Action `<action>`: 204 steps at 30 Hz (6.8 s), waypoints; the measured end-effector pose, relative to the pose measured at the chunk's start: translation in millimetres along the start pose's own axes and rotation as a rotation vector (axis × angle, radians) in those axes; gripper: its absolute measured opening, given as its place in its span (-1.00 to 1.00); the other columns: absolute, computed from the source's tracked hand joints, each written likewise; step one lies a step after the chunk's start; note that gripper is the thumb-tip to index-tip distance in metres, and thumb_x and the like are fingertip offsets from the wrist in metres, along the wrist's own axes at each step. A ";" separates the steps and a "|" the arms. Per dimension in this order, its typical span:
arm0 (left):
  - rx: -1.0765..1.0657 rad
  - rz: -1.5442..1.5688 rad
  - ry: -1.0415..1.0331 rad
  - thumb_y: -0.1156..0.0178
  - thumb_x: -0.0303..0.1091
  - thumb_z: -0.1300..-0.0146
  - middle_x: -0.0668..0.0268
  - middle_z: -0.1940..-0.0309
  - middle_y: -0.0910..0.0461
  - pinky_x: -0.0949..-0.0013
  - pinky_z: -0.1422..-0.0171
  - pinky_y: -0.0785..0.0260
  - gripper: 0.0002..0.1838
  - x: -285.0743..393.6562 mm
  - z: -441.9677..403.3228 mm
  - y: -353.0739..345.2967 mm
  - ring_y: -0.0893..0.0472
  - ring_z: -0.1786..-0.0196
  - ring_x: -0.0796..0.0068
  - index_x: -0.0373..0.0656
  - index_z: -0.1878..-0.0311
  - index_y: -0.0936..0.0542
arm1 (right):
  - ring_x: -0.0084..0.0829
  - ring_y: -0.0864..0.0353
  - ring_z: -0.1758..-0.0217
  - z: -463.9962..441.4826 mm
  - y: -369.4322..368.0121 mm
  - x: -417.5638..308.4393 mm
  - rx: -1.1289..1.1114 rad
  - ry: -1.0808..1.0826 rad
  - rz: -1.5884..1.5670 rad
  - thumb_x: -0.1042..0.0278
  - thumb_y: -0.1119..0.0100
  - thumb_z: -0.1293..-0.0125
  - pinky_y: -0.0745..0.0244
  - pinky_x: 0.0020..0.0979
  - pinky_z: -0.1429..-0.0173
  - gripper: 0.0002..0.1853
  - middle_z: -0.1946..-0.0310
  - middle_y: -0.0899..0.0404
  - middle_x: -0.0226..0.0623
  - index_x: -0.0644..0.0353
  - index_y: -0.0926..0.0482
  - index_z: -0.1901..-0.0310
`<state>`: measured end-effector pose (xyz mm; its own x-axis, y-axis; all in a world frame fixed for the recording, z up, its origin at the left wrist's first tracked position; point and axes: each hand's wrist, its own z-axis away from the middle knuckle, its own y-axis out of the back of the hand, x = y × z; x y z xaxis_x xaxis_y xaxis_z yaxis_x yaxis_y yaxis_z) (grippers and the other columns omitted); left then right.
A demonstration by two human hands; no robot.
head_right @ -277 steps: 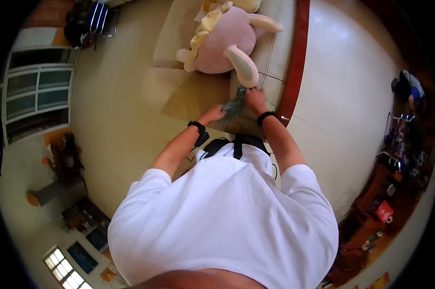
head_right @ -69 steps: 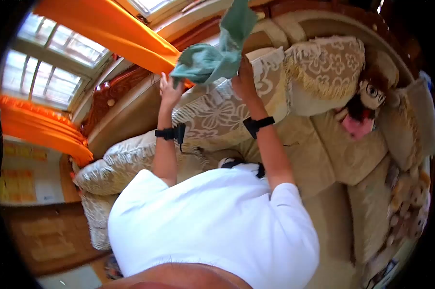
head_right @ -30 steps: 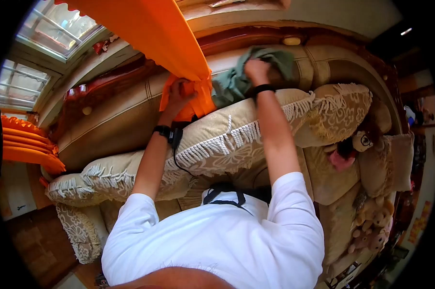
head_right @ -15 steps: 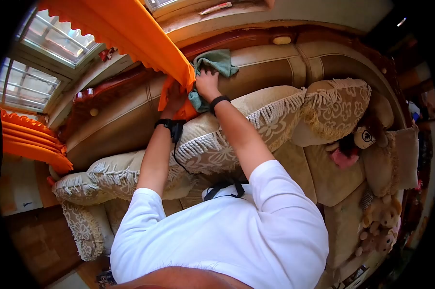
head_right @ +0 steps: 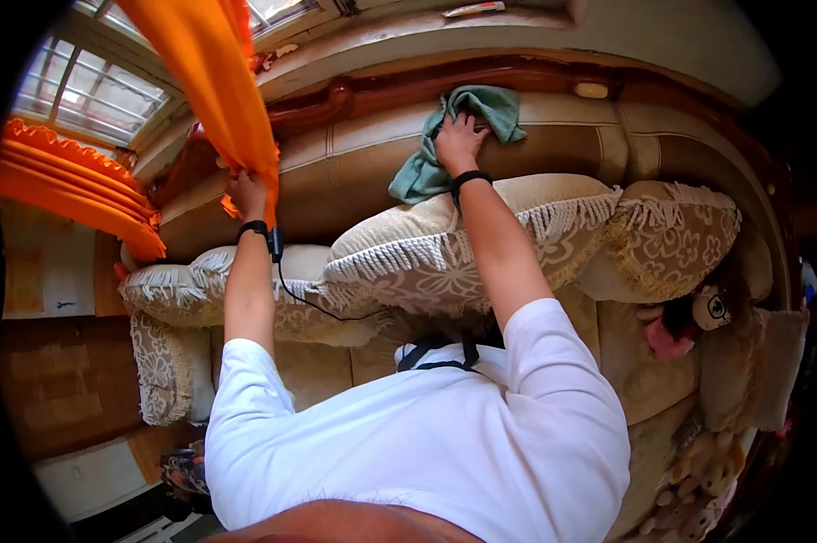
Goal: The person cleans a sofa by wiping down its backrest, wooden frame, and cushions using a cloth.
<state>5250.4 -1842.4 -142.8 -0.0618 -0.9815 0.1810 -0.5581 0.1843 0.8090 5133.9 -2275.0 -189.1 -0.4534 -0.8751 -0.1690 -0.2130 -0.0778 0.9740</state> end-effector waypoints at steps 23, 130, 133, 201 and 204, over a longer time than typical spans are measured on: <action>-0.025 0.115 0.037 0.03 -0.18 -0.26 0.00 -0.09 -0.49 -0.03 -0.22 -0.31 -0.62 63.2 17.1 -97.2 -0.44 -0.13 -0.07 -0.22 0.00 -0.54 | -0.04 -0.47 0.14 -81.0 -19.0 99.3 0.424 0.251 0.164 0.49 -0.04 -0.15 -0.37 -0.04 -0.02 -0.79 0.25 -0.51 -0.12 0.15 -0.52 0.16; -0.037 0.212 0.039 0.03 -0.17 -0.24 0.04 -0.05 -0.51 0.02 -0.14 -0.36 -0.65 56.1 12.1 -106.8 -0.51 -0.06 -0.03 -0.13 0.02 -0.54 | -0.08 -0.43 -0.22 -131.3 66.4 64.5 0.252 -0.075 0.142 -0.03 -0.35 -0.12 -0.48 0.08 -0.10 -0.48 -0.04 -0.56 -0.22 -0.01 -0.52 -0.08; 0.014 0.185 0.023 0.03 -0.17 -0.24 0.06 -0.06 -0.51 0.01 -0.13 -0.36 -0.66 55.6 12.0 -104.7 -0.52 -0.05 -0.02 -0.12 0.03 -0.54 | -0.07 -0.46 -0.18 -131.6 59.9 45.1 0.267 -0.077 0.190 -0.04 -0.35 -0.11 -0.51 0.02 -0.10 -0.47 -0.02 -0.57 -0.19 0.04 -0.52 -0.06; -0.741 0.160 -0.142 -0.58 -0.13 0.17 0.06 -0.35 -0.29 -0.10 -0.34 -0.32 -0.08 468.9 131.0 -34.7 -0.20 -0.43 -0.21 -0.08 -0.33 -0.39 | -0.06 -0.66 0.08 -132.7 70.1 322.8 -0.213 0.416 -0.523 0.13 -0.14 -0.23 -0.51 -0.16 0.00 -0.57 0.18 -0.67 -0.02 0.27 -0.60 -0.03; -0.829 0.090 -0.100 -0.58 -0.12 0.18 0.10 -0.33 -0.33 -0.06 -0.31 -0.36 -0.09 481.2 123.4 -34.7 -0.24 -0.42 -0.16 -0.06 -0.31 -0.42 | -0.16 -0.63 0.06 -119.0 69.2 367.3 -0.283 0.354 -0.648 0.12 -0.15 -0.25 -0.47 -0.21 -0.01 -0.56 0.21 -0.65 0.01 0.32 -0.60 0.01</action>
<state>5137.9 -2327.4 -152.8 -0.1722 -0.9540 0.2453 0.2391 0.2011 0.9500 5055.6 -2658.6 -165.8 -0.0014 -0.7101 -0.7041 -0.0910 -0.7011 0.7072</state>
